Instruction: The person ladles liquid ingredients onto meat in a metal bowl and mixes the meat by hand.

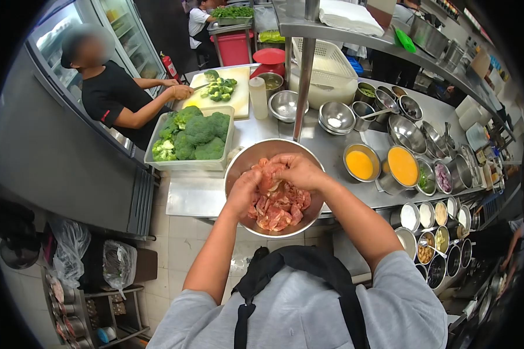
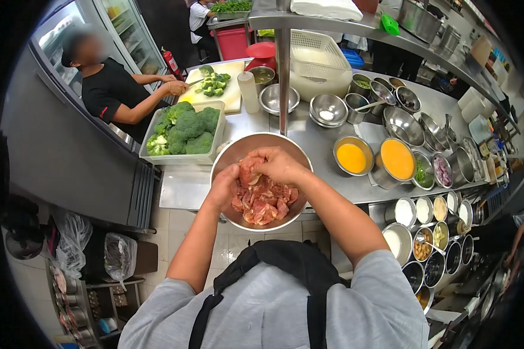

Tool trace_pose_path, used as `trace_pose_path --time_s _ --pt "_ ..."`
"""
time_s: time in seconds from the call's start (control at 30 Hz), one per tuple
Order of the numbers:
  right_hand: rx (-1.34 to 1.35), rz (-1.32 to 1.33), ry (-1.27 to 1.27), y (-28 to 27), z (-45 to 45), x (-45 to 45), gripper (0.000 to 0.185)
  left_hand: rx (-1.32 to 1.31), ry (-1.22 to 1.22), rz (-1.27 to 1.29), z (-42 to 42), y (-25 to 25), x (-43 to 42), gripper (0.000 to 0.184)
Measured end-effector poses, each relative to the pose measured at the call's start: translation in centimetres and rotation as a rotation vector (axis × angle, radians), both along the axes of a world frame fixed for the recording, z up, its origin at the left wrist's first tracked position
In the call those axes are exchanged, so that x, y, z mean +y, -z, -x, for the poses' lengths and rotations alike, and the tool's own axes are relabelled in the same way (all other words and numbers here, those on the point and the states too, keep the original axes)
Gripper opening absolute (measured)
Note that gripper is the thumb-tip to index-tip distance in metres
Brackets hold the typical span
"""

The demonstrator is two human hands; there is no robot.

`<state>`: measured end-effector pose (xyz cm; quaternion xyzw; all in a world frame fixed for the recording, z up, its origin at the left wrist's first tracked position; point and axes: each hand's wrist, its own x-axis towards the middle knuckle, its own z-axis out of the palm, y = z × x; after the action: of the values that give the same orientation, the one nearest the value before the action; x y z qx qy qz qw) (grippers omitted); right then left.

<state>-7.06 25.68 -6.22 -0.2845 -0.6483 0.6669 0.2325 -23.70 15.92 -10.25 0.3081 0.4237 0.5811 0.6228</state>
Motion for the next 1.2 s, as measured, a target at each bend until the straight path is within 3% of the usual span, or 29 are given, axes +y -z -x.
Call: trace_pose_path --time_s 0.07,0.23,0.3,0.43,0.53,0.6,0.63,0.67,0.73,0.8,0.87,1.0,1.1,1.13,1.2 --pt "0.036 -0.002 0.049 -0.4 0.6 -0.1 0.021 0.312 0.066 -0.144 -0.4 -0.7 0.0 0.029" --pt "0.015 -0.090 0.163 -1.5 0.7 0.0 0.021 0.159 0.085 -0.062 -0.1 -1.5 -0.1 0.030" --pt "-0.086 0.086 0.134 -1.8 0.2 0.3 0.021 -0.145 -0.032 -0.048 -0.5 -1.9 -0.3 0.027" --pt "-0.105 0.007 0.135 -1.3 0.2 1.8 0.021 -0.162 0.001 -0.067 0.4 -1.1 0.6 0.025" --pt "-0.014 0.154 0.153 0.8 -0.3 4.3 0.023 -0.120 -0.075 -0.013 1.4 0.0 1.5 0.033" --pt "-0.336 -0.635 0.634 4.8 -1.3 6.4 0.025 0.804 -0.282 0.204 1.7 0.5 1.4 0.042" --pt "-0.356 -0.545 0.665 5.1 -2.1 6.4 0.026 0.871 -0.343 0.151 3.4 5.1 1.9 0.049" --pt "-0.353 -0.550 0.666 4.7 -2.2 6.2 0.026 0.872 -0.346 0.145 3.6 5.2 1.8 0.049" --pt "-0.599 -0.414 0.333 4.0 -3.0 3.4 0.024 0.798 -0.273 0.063 3.4 5.2 0.6 0.045" --pt "-0.783 -0.503 0.129 4.3 -1.8 -0.5 0.025 0.697 -0.241 0.109 2.4 4.5 0.4 0.044" --pt "-0.747 -0.762 0.225 7.7 -0.3 -3.9 0.027 0.595 -0.207 0.142 1.5 4.4 1.0 0.043" --pt "-0.901 -0.753 0.146 10.8 1.3 -2.8 0.037 0.713 -0.164 0.083 0.5 4.2 1.5 0.039" --pt "-0.512 -0.387 0.254 8.5 0.1 -0.5 0.038 0.681 -0.131 0.048 1.0 4.5 1.7 0.046" --pt "-0.514 -0.396 0.252 6.4 -0.4 -0.1 0.038 0.687 -0.085 -0.013 0.8 3.8 1.2 0.050" --pt "-0.339 0.107 0.080 2.6 -1.3 0.9 0.034 0.685 -0.052 -0.078 0.3 3.1 1.1 0.055"
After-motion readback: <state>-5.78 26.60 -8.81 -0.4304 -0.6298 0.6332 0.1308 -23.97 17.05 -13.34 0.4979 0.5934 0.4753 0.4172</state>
